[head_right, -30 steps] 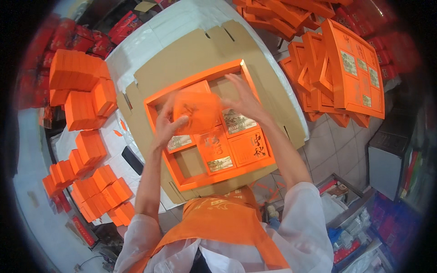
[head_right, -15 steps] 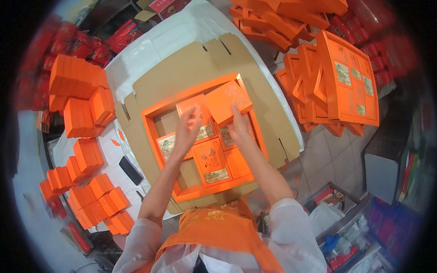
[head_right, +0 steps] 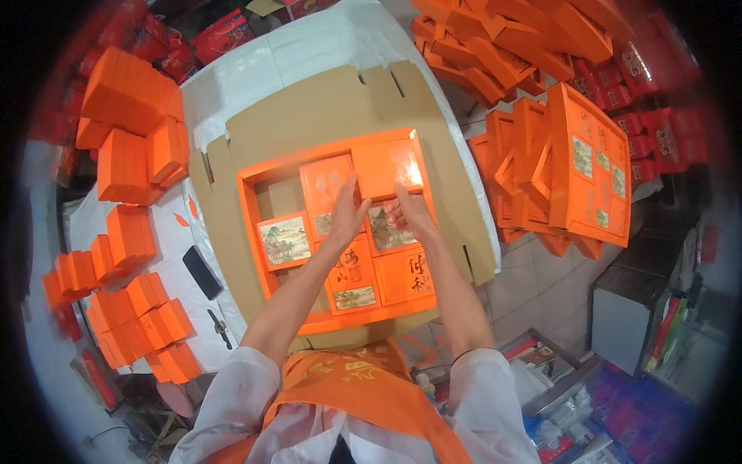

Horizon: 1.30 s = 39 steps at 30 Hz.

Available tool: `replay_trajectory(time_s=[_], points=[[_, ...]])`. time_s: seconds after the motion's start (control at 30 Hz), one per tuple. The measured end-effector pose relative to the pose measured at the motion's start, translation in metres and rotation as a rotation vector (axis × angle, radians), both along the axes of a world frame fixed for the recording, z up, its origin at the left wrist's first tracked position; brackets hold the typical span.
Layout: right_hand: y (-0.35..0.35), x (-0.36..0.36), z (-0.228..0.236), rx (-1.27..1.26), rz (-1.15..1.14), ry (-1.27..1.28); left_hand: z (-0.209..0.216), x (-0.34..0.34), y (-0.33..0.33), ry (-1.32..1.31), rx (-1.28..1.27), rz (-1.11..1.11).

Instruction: The person assembles orange cardboard boxes by folding flat pieces into rectangular frames and placing them on a work surface. They then pick up small orange packages and place them into the compartments of the assembled frames. The person repeats this process, stacking completed units and preparing new frames.

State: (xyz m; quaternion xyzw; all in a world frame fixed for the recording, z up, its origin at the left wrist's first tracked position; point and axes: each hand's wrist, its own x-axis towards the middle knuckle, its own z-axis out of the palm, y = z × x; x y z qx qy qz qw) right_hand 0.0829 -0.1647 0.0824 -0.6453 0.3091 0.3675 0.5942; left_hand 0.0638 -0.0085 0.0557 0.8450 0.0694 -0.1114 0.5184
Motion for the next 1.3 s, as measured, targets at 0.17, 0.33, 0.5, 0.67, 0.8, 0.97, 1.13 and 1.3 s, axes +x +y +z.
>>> replay_trajectory(time_s=[0.17,0.33,0.5,0.67,0.8,0.97,1.13,1.3], points=[[-0.002,-0.001,-0.035,-0.587,0.253,-0.776,-0.031,0.0,0.001,-0.302,0.428,-0.147],[0.017,-0.023,-0.065,-1.186,0.832,-1.288,-0.024,-0.026,0.016,-0.344,0.35,-0.121],[0.016,-0.011,-0.057,-0.816,0.982,-1.058,-0.012,-0.121,0.075,-0.265,0.152,-0.009],[0.024,-0.006,-0.038,-0.82,1.045,-0.86,0.011,-0.257,0.176,-0.205,0.179,0.305],[0.085,0.022,0.004,-0.466,0.744,-0.624,0.009,-0.349,0.259,-0.1,0.206,0.671],[0.284,-0.091,0.018,-0.034,0.52,-0.695,0.0,-0.454,0.411,-0.12,0.224,1.409],[0.479,-0.254,-0.01,0.369,1.04,-0.192,-0.011,-0.527,0.563,-0.147,-0.355,1.953],[0.606,-0.362,-0.047,0.463,1.133,0.084,-0.081,-0.584,0.602,-0.243,-0.725,1.747]])
